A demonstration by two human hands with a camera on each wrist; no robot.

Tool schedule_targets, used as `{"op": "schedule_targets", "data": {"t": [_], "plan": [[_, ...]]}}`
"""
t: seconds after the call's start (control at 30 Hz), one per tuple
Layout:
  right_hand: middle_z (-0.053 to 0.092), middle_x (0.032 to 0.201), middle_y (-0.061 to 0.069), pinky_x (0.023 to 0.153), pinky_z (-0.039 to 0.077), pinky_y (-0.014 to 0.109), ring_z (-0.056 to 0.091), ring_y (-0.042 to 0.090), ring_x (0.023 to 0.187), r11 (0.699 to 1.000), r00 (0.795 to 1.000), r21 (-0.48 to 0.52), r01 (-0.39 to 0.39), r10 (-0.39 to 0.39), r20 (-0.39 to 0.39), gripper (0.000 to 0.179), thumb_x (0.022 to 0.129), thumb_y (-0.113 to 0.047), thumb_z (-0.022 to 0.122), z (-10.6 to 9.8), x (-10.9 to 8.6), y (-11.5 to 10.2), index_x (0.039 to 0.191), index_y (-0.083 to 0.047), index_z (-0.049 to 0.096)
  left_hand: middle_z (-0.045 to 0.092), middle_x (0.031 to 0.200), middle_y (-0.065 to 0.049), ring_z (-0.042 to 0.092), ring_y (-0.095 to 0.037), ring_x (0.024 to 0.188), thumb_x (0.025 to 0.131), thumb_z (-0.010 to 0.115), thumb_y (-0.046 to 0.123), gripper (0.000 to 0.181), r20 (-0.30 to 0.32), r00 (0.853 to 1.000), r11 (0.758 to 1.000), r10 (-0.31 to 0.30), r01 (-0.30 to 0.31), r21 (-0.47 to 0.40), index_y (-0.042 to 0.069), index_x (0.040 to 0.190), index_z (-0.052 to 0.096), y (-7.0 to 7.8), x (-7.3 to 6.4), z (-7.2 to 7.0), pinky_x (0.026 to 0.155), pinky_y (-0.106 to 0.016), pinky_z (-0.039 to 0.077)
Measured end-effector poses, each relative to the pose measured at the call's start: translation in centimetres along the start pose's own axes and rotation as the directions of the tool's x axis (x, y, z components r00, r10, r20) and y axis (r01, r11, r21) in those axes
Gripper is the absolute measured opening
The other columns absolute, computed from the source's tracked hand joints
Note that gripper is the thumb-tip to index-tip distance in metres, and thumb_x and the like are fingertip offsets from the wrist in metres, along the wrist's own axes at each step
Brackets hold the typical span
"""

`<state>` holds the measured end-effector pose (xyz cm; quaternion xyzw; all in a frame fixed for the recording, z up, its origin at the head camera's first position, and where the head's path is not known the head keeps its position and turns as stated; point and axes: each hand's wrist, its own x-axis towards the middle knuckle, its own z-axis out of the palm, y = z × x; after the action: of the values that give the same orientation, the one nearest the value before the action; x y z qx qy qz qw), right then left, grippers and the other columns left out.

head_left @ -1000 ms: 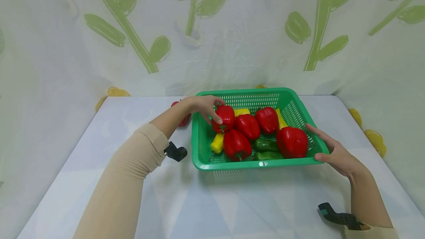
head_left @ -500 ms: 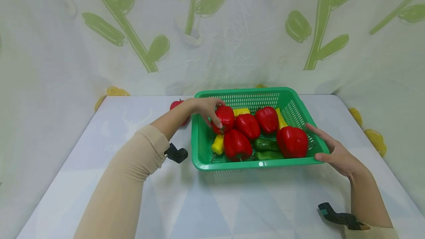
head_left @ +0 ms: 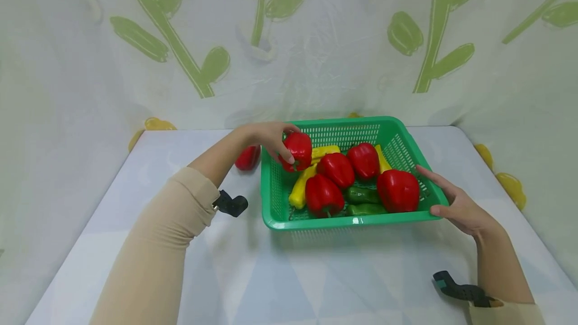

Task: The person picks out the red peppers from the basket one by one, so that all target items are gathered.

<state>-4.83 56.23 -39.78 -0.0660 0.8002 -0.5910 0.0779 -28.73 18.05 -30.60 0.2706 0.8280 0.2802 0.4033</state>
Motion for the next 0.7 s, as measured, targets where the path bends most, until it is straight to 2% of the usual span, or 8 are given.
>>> {"op": "schedule_targets", "data": {"t": [0.23, 0.43, 0.57, 0.7], "plan": [[0.025, 0.144, -0.017, 0.084, 0.05, 0.021, 0.022, 0.006, 0.125, 0.999, 0.999, -0.043, 0.032, -0.032, 0.021, 0.076, 0.085, -0.01, 0.062, -0.2, 0.2, -0.2, 0.15, -0.017, 0.025, 0.036, 0.142, -0.009, 0.039, -0.028, 0.126, 0.071, 0.082, 0.014, 0.09, -0.028, 1.0, 0.999, 0.01, -0.009, 0.035, 0.015, 0.144, 0.03, 0.0, -1.4, -1.1, 0.082, -0.037, 0.055], [0.025, 0.144, -0.016, 0.085, 0.049, 0.021, 0.022, 0.004, 0.123, 0.996, 0.998, -0.091, -0.002, 0.007, 0.059, 0.077, 0.082, -0.009, 0.064, -1.0, 0.2, -0.7, 0.149, -0.015, 0.028, 0.033, 0.143, -0.01, 0.04, -0.028, 0.125, 0.073, 0.08, 0.013, 0.088, -0.02, 1.0, 1.0, 0.0, 0.001, 0.027, 0.014, 0.145, 0.029, 0.2, -1.9, -1.5, 0.083, -0.038, 0.055], [0.027, 0.144, -0.015, 0.086, 0.047, 0.019, 0.024, 0.002, 0.123, 0.993, 0.997, -0.122, 0.008, 0.001, 0.079, 0.076, 0.08, -0.006, 0.065, -1.5, 0.2, -1.0, 0.148, -0.015, 0.031, 0.033, 0.143, -0.009, 0.04, -0.029, 0.124, 0.071, 0.082, 0.014, 0.091, -0.037, 0.999, 0.998, -0.002, 0.005, 0.057, 0.016, 0.145, 0.029, 0.3, -2.1, -1.8, 0.083, -0.039, 0.055], [0.029, 0.142, -0.016, 0.085, 0.048, 0.02, 0.025, 0.003, 0.122, 0.994, 0.997, -0.11, 0.014, -0.005, 0.077, 0.075, 0.08, -0.005, 0.065, -1.6, 0.2, -1.1, 0.148, -0.014, 0.032, 0.033, 0.143, -0.01, 0.038, -0.029, 0.125, 0.069, 0.083, 0.013, 0.092, -0.04, 0.999, 0.998, 0.001, 0.001, 0.058, 0.015, 0.144, 0.029, 0.5, -2.6, -2.4, 0.084, -0.041, 0.055]]}}
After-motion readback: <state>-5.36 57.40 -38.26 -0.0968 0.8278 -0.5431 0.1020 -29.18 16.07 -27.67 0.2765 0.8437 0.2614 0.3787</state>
